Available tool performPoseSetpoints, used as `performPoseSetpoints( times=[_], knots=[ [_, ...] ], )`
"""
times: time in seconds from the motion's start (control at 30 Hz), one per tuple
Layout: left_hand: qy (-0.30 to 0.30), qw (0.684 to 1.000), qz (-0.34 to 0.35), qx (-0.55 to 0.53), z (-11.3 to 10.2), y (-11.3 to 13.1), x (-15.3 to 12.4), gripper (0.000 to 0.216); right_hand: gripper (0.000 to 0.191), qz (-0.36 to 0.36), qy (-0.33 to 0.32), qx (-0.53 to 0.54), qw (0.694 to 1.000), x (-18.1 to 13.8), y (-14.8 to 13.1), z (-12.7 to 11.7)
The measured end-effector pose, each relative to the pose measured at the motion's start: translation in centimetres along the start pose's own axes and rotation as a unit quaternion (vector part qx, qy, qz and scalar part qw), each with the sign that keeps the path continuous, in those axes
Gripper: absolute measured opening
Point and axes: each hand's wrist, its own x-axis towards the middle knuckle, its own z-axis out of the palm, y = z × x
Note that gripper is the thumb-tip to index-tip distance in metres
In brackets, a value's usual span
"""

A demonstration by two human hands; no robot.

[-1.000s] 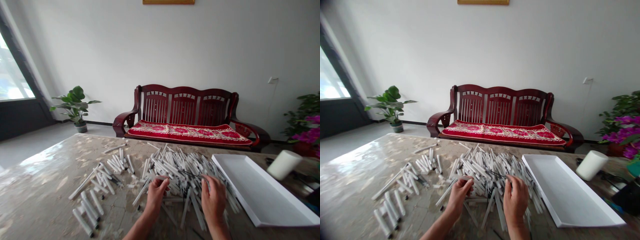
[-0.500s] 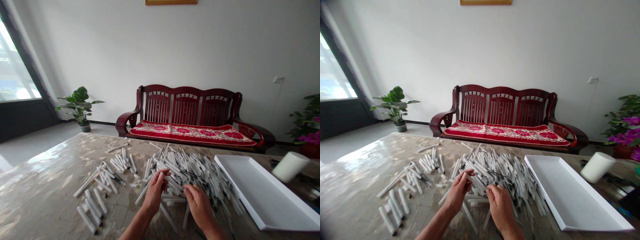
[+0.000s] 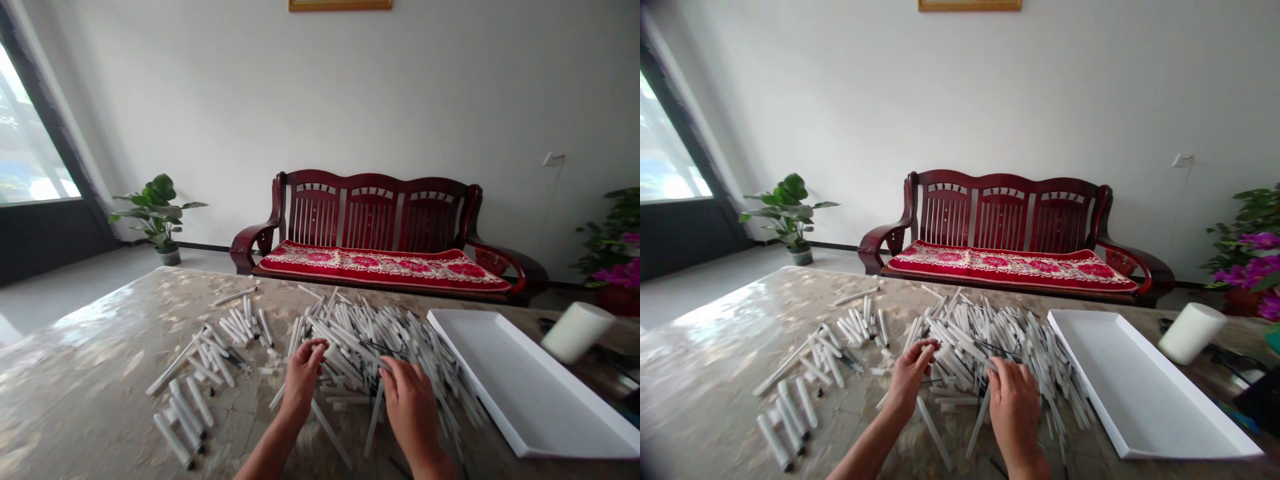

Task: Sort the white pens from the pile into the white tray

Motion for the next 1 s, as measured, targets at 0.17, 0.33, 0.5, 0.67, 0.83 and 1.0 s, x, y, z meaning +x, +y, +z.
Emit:
performPoseSetpoints(
  times=[0.17, 0.33, 0.5, 0.67, 0.83, 1.0],
  knots=[
    [0.003, 0.969, 0.134, 0.208, -0.5, -0.1, -0.4, 0.038, 0.024, -0.034, -0.066, 0.058, 0.996, -0.2, -2.5, -0.5],
    [0.114, 0.91, 0.139, 0.373, -3.1, 1.2, -0.4, 0.035, 0.04, -0.181, -0.239, 0.162, 0.94, -1.2, -7.4, -0.7],
    [0.09, 0.891, 0.091, 0.436, -3.8, 0.1, -0.7, 0.035, 0.035, -0.164, -0.231, 0.134, 0.95, -1.7, -7.3, 0.5],
    [0.02, 0.926, 0.095, 0.364, -3.0, 0.4, 0.0, 0.032, 0.038, -0.125, -0.183, 0.086, 0.971, -1.5, -4.6, 1.2],
    [0.066, 0.818, 0.024, 0.572, -4.6, 4.3, 3.2, 0.038, 0.039, -0.125, -0.182, 0.095, 0.971, -1.4, -4.3, 0.5],
    [0.075, 0.774, -0.028, 0.628, -6.5, 5.8, 6.7, 0.034, 0.033, -0.128, -0.155, 0.112, 0.973, -1.6, -5.1, 0.6]
  ],
)
